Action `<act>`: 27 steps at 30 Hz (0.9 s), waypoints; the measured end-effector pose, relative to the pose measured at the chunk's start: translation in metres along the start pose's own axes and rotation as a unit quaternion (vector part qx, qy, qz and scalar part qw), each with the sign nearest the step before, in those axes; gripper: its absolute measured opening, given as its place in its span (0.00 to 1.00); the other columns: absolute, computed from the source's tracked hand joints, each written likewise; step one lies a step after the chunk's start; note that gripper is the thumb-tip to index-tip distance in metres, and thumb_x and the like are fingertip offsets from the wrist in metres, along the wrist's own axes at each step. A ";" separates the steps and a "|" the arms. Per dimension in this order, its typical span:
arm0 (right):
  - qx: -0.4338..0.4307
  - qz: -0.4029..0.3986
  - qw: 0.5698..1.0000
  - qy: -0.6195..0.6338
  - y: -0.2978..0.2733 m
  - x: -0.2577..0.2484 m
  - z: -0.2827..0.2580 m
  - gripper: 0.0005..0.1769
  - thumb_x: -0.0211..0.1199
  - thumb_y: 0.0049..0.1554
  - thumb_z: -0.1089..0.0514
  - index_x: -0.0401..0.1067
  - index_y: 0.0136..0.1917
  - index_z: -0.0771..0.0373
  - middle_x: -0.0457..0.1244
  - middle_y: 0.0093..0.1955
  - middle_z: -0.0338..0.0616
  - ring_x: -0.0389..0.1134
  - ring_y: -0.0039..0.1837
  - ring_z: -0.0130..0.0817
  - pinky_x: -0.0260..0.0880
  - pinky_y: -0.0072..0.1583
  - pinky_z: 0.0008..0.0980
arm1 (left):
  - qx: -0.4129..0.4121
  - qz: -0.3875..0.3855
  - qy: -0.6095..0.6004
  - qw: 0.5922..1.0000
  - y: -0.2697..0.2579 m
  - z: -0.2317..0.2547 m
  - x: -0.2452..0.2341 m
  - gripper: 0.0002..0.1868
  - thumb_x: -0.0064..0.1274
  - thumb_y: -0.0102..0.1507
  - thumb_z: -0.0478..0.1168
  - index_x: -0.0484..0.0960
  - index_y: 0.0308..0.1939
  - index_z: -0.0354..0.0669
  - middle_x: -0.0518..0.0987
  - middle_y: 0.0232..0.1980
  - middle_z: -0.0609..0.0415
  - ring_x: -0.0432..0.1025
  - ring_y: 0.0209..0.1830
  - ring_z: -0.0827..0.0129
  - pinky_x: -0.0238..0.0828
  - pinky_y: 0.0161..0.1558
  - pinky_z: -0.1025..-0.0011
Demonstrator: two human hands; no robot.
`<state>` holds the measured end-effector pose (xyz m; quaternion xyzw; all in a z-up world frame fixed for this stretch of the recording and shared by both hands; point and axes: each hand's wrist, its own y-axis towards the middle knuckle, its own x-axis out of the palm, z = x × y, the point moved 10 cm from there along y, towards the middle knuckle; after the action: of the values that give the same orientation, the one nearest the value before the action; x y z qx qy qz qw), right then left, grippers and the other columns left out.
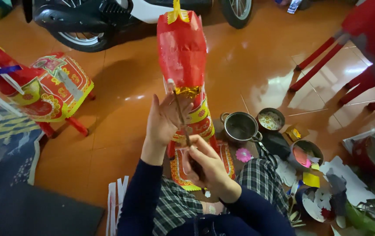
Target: Assembling and decorating a traditional paper horse model using glue and paint
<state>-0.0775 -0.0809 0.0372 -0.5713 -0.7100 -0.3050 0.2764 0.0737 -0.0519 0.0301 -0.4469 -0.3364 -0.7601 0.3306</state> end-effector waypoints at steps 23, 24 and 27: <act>-0.109 0.161 0.958 -0.210 0.009 -0.138 -0.015 0.12 0.47 0.63 0.62 0.69 0.54 0.68 0.58 0.22 0.51 0.58 0.19 0.33 0.53 0.21 0.23 | 0.002 -0.033 -0.017 0.999 -0.004 -0.003 0.004 0.28 0.36 0.67 0.60 0.77 0.54 0.42 0.73 0.60 0.35 0.67 0.64 0.43 0.51 0.72 0.44; -0.140 0.159 0.942 -0.261 0.007 -0.145 -0.020 0.11 0.49 0.61 0.65 0.71 0.52 0.68 0.60 0.23 0.53 0.61 0.21 0.34 0.58 0.22 0.24 | -0.002 -0.026 -0.027 0.999 -0.004 -0.003 0.009 0.28 0.38 0.66 0.60 0.78 0.54 0.42 0.74 0.59 0.32 0.67 0.63 0.41 0.51 0.72 0.42; -0.233 0.228 0.832 -0.449 0.002 -0.187 -0.058 0.15 0.56 0.54 0.65 0.73 0.55 0.62 0.65 0.30 0.50 0.65 0.29 0.35 0.68 0.33 0.33 | -0.011 -0.021 0.071 0.997 -0.006 -0.010 0.011 0.27 0.39 0.64 0.64 0.78 0.56 0.55 0.75 0.61 0.39 0.65 0.67 0.43 0.55 0.70 0.45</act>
<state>-0.0369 -0.2446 -0.0628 -0.8384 -0.5137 -0.1001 -0.1521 0.0597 -0.0593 0.0352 -0.3885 -0.3133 -0.8001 0.3329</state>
